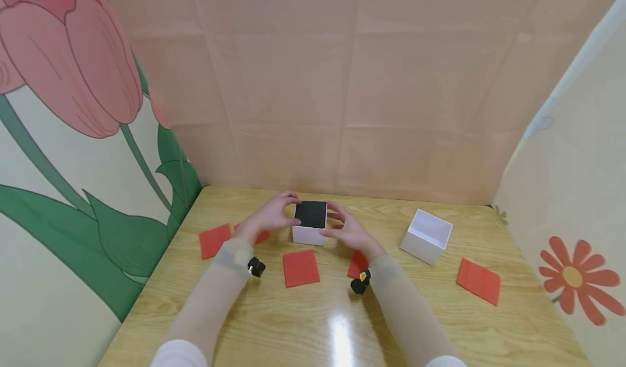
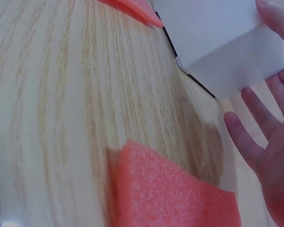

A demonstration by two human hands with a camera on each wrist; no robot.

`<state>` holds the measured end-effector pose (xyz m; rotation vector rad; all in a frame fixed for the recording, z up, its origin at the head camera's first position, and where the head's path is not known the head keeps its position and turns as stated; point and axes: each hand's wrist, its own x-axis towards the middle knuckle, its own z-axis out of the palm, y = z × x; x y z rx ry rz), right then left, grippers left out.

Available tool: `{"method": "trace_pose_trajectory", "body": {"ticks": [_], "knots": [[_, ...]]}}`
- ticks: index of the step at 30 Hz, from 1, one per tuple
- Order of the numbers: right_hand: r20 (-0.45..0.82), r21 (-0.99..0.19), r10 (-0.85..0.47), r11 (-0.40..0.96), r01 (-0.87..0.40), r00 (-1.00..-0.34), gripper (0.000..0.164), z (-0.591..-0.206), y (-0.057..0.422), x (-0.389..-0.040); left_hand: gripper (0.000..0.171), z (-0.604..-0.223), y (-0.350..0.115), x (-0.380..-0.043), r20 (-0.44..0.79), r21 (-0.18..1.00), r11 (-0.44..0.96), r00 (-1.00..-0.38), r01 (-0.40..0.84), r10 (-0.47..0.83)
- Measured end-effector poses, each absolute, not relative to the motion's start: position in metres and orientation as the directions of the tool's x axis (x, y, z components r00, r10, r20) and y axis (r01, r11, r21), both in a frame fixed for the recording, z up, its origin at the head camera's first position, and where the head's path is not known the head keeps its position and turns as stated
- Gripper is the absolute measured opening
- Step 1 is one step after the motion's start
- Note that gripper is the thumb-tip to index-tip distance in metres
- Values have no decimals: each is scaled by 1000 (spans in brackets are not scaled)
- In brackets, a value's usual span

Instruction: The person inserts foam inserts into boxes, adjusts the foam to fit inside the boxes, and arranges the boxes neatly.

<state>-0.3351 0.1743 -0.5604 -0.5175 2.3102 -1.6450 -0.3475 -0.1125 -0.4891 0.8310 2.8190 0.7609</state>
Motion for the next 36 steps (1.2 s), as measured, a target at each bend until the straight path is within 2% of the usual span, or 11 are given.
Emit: {"method": "trace_pose_trajectory", "body": {"ticks": [11, 20, 29, 36], "knots": [[-6, -948, -431, 289, -132, -902, 100, -560, 176, -334, 59, -479, -98, -348, 6, 388, 804, -874, 451, 486], [-9, -950, -431, 285, -127, -902, 102, -564, 175, -336, 58, -471, -89, -348, 18, 251, 822, -852, 511, 524], [0, -948, -434, 288, -139, -901, 102, -564, 177, -336, 58, -467, -71, -341, 69, 316, 782, -835, 538, 546], [14, -957, -445, 254, -141, -895, 98, -564, 176, -337, 63, -472, -57, -343, 43, 345, 772, -831, 534, 555]]}}
